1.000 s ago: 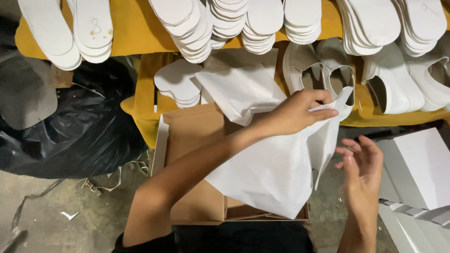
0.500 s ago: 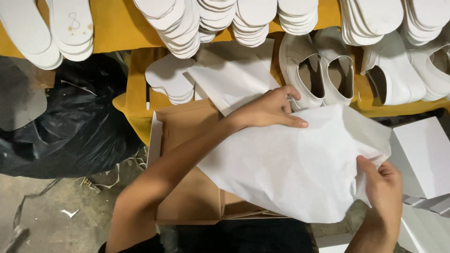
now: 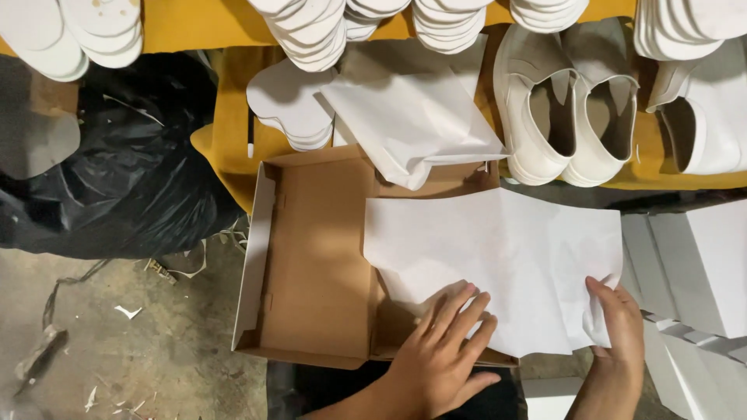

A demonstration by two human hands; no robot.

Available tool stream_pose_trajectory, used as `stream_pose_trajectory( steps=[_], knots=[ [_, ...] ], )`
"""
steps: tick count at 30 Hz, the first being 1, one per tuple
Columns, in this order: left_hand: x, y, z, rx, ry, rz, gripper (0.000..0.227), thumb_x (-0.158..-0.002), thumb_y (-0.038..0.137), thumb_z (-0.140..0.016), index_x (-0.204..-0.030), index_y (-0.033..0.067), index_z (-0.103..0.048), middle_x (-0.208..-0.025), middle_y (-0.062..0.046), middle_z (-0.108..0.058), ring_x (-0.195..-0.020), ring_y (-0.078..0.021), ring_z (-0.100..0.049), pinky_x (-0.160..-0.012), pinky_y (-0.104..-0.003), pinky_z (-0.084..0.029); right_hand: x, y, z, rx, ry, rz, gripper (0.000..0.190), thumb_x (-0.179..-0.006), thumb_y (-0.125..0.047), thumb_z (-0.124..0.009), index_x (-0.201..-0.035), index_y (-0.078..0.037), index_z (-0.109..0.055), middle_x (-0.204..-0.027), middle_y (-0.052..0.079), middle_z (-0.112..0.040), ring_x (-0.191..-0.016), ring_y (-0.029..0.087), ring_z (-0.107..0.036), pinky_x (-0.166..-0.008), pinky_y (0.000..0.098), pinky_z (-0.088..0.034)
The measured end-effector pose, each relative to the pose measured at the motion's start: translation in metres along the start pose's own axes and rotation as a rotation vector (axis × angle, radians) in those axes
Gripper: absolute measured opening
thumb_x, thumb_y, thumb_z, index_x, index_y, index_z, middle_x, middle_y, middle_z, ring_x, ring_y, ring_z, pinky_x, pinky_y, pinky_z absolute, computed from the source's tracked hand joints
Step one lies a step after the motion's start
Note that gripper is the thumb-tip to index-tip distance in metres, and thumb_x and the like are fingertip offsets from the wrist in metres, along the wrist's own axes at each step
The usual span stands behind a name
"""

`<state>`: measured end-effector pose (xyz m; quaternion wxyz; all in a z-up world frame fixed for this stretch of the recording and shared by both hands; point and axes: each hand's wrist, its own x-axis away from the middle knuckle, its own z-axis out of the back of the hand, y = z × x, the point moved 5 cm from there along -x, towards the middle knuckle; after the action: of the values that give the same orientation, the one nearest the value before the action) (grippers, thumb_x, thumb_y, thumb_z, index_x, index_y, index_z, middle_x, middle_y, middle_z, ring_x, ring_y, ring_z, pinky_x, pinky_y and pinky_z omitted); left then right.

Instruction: The person inserts insoles into white slip-on shoes, then places the shoes into a cardboard box lined with tissue paper. They close the box and write on its side with a marker.

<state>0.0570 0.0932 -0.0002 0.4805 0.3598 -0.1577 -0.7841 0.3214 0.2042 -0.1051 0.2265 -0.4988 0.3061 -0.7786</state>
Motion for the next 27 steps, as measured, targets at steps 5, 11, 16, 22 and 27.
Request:
stream_pose_trajectory(
  steps=[5, 11, 16, 22, 27],
  knots=[
    [0.000, 0.004, -0.037, -0.084, -0.054, 0.159, 0.079, -0.088, 0.048, -0.077, -0.142, -0.0041, -0.049, -0.158, -0.029, -0.041, -0.151, -0.0467, -0.033, -0.119, -0.062, -0.034, -0.013, 0.003, 0.001, 0.047, -0.065, 0.043, 0.039, -0.096, -0.020, -0.062, -0.134, -0.010, -0.059, -0.123, 0.010, -0.066, -0.106, 0.028, -0.063, -0.086, 0.0377, -0.050],
    [-0.004, 0.008, -0.043, -0.200, -0.060, 0.097, 0.074, -0.086, 0.051, -0.077, -0.136, -0.0006, -0.056, -0.148, -0.025, -0.053, -0.147, -0.0456, -0.041, -0.117, -0.057, -0.039, 0.007, -0.014, -0.029, 0.178, -0.183, 0.108, 0.056, -0.094, -0.010, -0.053, -0.149, -0.009, -0.045, -0.142, 0.013, -0.056, -0.126, 0.027, -0.054, -0.106, 0.0391, -0.040],
    [0.000, 0.004, -0.054, -0.158, -0.111, 0.131, 0.071, -0.092, 0.043, -0.072, -0.143, -0.0005, -0.051, -0.154, -0.025, -0.048, -0.152, -0.0440, -0.034, -0.119, -0.058, -0.036, 0.006, -0.021, -0.027, 0.401, -0.170, 0.308, 0.064, -0.100, -0.010, -0.049, -0.159, -0.002, -0.026, -0.152, 0.016, -0.047, -0.137, 0.033, -0.048, -0.117, 0.0480, -0.037],
    [0.003, 0.001, -0.050, -0.120, -0.097, 0.116, 0.072, -0.090, 0.037, -0.076, -0.144, -0.0029, -0.050, -0.150, -0.023, -0.050, -0.148, -0.0425, -0.041, -0.116, -0.057, -0.041, 0.090, -0.098, -0.058, 0.298, -0.362, 1.037, 0.025, -0.108, 0.001, -0.051, -0.133, 0.003, -0.057, -0.136, 0.017, -0.059, -0.131, 0.027, -0.057, -0.114, 0.0352, -0.047],
    [0.026, -0.009, -0.080, -0.033, -0.229, 0.186, 0.068, -0.095, 0.034, -0.067, -0.147, -0.0052, -0.044, -0.145, -0.035, -0.047, -0.141, -0.0553, -0.039, -0.103, -0.061, -0.046, 0.129, -0.081, -0.148, 1.530, -0.707, 1.446, 0.058, -0.087, -0.025, -0.069, -0.142, -0.016, -0.051, -0.151, 0.011, -0.052, -0.139, 0.036, -0.051, -0.096, 0.0581, -0.058]
  ],
)
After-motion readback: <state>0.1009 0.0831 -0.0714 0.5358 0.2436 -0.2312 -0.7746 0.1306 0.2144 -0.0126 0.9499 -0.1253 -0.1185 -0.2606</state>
